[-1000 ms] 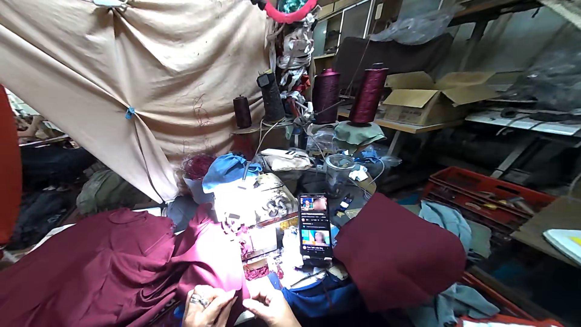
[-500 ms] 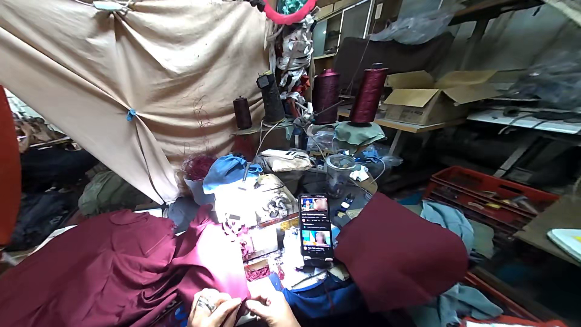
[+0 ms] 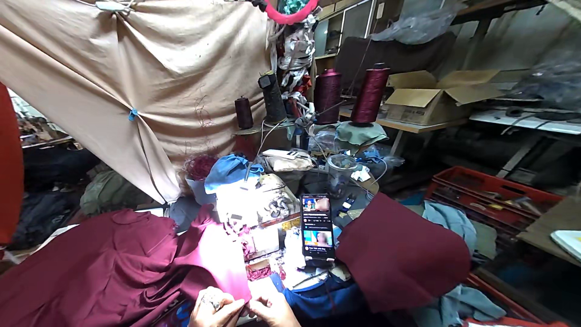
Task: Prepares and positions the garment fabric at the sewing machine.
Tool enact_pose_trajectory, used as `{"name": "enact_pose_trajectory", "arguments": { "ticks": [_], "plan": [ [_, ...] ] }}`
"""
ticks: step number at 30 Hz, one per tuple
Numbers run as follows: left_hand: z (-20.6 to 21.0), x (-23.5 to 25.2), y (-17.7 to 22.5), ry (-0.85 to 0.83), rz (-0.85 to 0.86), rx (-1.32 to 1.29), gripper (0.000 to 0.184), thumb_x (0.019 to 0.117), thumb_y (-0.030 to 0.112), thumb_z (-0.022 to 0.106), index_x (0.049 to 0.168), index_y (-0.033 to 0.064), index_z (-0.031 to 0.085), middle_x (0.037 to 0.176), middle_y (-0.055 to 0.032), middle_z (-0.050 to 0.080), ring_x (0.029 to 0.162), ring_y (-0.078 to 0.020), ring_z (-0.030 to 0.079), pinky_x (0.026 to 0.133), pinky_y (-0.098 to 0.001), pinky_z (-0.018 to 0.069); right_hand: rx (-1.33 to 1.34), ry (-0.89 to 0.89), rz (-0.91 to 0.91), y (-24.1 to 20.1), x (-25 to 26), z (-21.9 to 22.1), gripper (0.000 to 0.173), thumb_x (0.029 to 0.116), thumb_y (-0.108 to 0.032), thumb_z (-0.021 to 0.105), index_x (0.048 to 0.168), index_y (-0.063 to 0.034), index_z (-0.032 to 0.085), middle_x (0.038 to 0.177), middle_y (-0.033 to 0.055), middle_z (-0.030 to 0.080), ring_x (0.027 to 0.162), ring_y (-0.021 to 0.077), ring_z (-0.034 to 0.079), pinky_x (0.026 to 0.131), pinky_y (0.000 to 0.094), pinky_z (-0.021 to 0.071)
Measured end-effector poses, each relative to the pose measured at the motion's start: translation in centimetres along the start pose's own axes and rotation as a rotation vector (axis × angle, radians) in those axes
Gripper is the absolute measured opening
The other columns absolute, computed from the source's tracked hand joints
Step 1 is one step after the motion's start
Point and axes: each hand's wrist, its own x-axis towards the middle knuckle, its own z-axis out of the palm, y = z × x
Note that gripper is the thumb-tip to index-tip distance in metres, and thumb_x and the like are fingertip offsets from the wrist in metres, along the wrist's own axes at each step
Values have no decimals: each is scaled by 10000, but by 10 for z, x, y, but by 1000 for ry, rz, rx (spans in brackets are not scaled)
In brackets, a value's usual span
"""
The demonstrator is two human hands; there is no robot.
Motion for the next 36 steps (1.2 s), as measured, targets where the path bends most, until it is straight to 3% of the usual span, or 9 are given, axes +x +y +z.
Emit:
{"name": "enact_pose_trajectory", "arguments": {
  "ticks": [8, 17, 36],
  "plan": [
    [1, -1, -3, 8, 15, -18, 75, 908, 211, 764, 945, 200, 828, 841, -4, 712, 942, -121, 626, 952, -284, 445, 38, 5, 10, -1, 0, 2, 119, 913, 21, 644, 837, -39, 713, 763, -19, 726, 715, 48, 680, 706, 235, 568],
    [-11, 9, 0, 197, -55, -104, 73, 899, 211, 766, 963, 227, 796, 908, 52, 706, 998, -39, 607, 961, -208, 439, 36, 34, 35, 0, -1, 0, 79, 917, 3, 675, 851, -30, 705, 764, -6, 723, 710, 51, 680, 713, 234, 570],
    [5, -8, -8, 37, -39, -61, 79, 920, 225, 745, 940, 190, 813, 864, 7, 715, 977, -105, 621, 957, -264, 442, 75, 34, 32, 2, -2, 3, 105, 925, 19, 651, 855, -36, 707, 769, -10, 729, 715, 54, 684, 706, 233, 570]
  ]
}}
